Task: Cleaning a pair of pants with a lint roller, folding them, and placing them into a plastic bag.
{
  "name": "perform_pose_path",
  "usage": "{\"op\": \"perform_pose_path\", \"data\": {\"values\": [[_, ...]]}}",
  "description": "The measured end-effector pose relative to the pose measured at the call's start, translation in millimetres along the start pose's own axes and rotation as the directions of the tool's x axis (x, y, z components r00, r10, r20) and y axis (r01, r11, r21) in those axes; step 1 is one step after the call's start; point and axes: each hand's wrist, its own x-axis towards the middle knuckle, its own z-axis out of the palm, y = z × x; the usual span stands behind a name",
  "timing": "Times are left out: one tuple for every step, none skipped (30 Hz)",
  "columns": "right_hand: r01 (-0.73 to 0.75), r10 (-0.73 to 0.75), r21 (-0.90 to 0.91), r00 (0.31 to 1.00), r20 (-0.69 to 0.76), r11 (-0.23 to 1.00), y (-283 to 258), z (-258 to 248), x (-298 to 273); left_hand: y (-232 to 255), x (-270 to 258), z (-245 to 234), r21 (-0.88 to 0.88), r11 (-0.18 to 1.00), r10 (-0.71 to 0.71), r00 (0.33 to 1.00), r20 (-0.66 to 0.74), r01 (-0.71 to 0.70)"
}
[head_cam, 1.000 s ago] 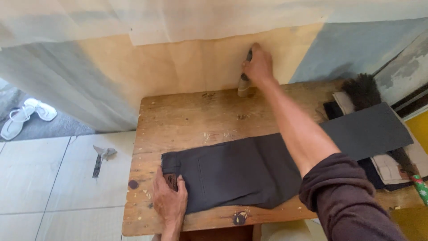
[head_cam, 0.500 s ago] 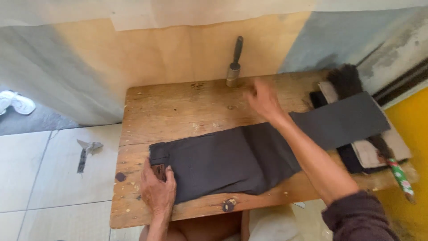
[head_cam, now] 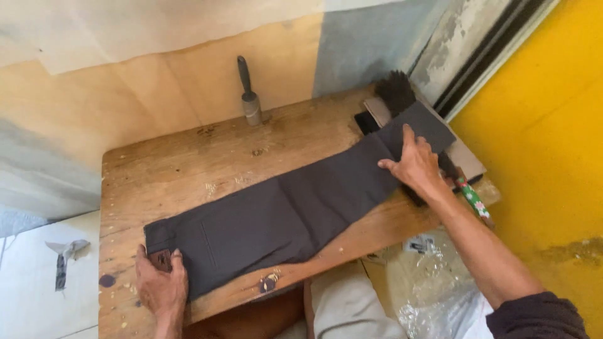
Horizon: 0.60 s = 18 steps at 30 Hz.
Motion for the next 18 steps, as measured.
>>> {"op": "perform_pose_path", "data": {"values": [[-0.005, 0.005, 0.005, 1.0, 0.004, 1.0, -4.7, -4.4, -8.2, 3.4, -0.4, -4.0, 0.006, 1.0, 0.004, 1.0, 0.003, -0.004], [0.014, -0.018, 0.044, 0.996, 0.092, 0.999, -11.5, -10.6, -11.7, 9.2, 3.8, -7.0, -0.005, 0.996, -0.094, 0.993, 0.067, 0.094], [0.031, -0.046, 0.085, 0.983, 0.178, 0.996, -18.7, -16.9, -15.3, 14.9, 8.1, -10.2, -0.009, 0.981, -0.19, 0.973, 0.132, 0.193], [0.031, -0.048, 0.092, 0.982, 0.184, 0.995, -19.1, -8.7, -13.7, 10.8, 12.2, -10.6, 0.0, 0.982, -0.19, 0.973, 0.13, 0.191], [-0.04, -0.006, 0.169, 0.966, 0.259, 0.985, -20.0, -0.3, -12.1, 6.4, 16.6, -11.0, 0.003, 0.967, -0.251, 0.954, 0.164, 0.254], [-0.118, 0.033, 0.241, 0.944, 0.327, 0.963, -21.2, 5.8, -8.0, 5.6, 27.1, -9.2, 0.002, 0.952, -0.301, 0.933, 0.198, 0.307], [-0.122, 0.035, 0.251, 0.945, 0.325, 0.96, -23.8, 3.2, -7.3, 6.7, 29.6, -13.7, 0.005, 0.955, -0.292, 0.936, 0.195, 0.297], [-0.141, 0.029, 0.292, 0.934, 0.357, 0.946, -25.9, 0.7, -6.8, 7.3, 30.2, -17.8, -0.057, 0.933, -0.337, 0.92, 0.2, 0.354], [-0.162, 0.021, 0.332, 0.922, 0.388, 0.929, -28.6, -1.8, -5.9, 7.7, 31.6, -22.1, -0.119, 0.905, -0.38, 0.901, 0.21, 0.409], [-0.158, 0.018, 0.338, 0.924, 0.382, 0.928, -17.9, 9.4, 6.6, -0.2, 38.5, -26.5, -0.123, 0.906, -0.375, 0.904, 0.204, 0.404], [-0.045, -0.033, 0.332, 0.974, 0.225, 0.942, -7.9, 21.3, 19.7, -8.6, 46.1, -30.3, -0.093, 0.923, -0.343, 0.909, 0.237, 0.373], [0.061, -0.088, 0.304, 0.993, 0.076, 0.951, 5.1, 36.6, 27.9, -20.3, 46.7, -34.6, -0.056, 0.936, -0.32, 0.906, 0.276, 0.347], [0.06, -0.089, 0.304, 0.993, 0.082, 0.951, 3.1, 26.3, 28.4, -19.0, 48.0, -40.2, -0.051, 0.936, -0.323, 0.905, 0.277, 0.349], [0.094, -0.11, 0.231, 0.992, 0.055, 0.968, 0.9, 15.7, 29.2, -17.7, 49.6, -45.7, -0.091, 0.911, -0.362, 0.886, 0.29, 0.402], [0.127, -0.134, 0.156, 0.991, 0.029, 0.979, -1.9, 5.2, 30.3, -16.6, 51.9, -51.4, -0.13, 0.882, -0.4, 0.864, 0.305, 0.454], [0.135, -0.142, 0.163, 0.989, 0.035, 0.977, 10.1, 12.9, 45.3, -23.2, 56.8, -47.2, -0.124, 0.88, -0.407, 0.864, 0.296, 0.458], [0.169, -0.171, 0.05, 0.984, 0.04, 0.984, 20.6, 21.0, 60.4, -30.6, 62.5, -43.7, -0.161, 0.883, -0.377, 0.871, 0.316, 0.441], [0.217, -0.214, -0.06, 0.975, 0.053, 0.974, 24.1, 31.9, 77.9, -42.4, 65.6, -46.0, -0.196, 0.88, -0.358, 0.876, 0.324, 0.432]]}}
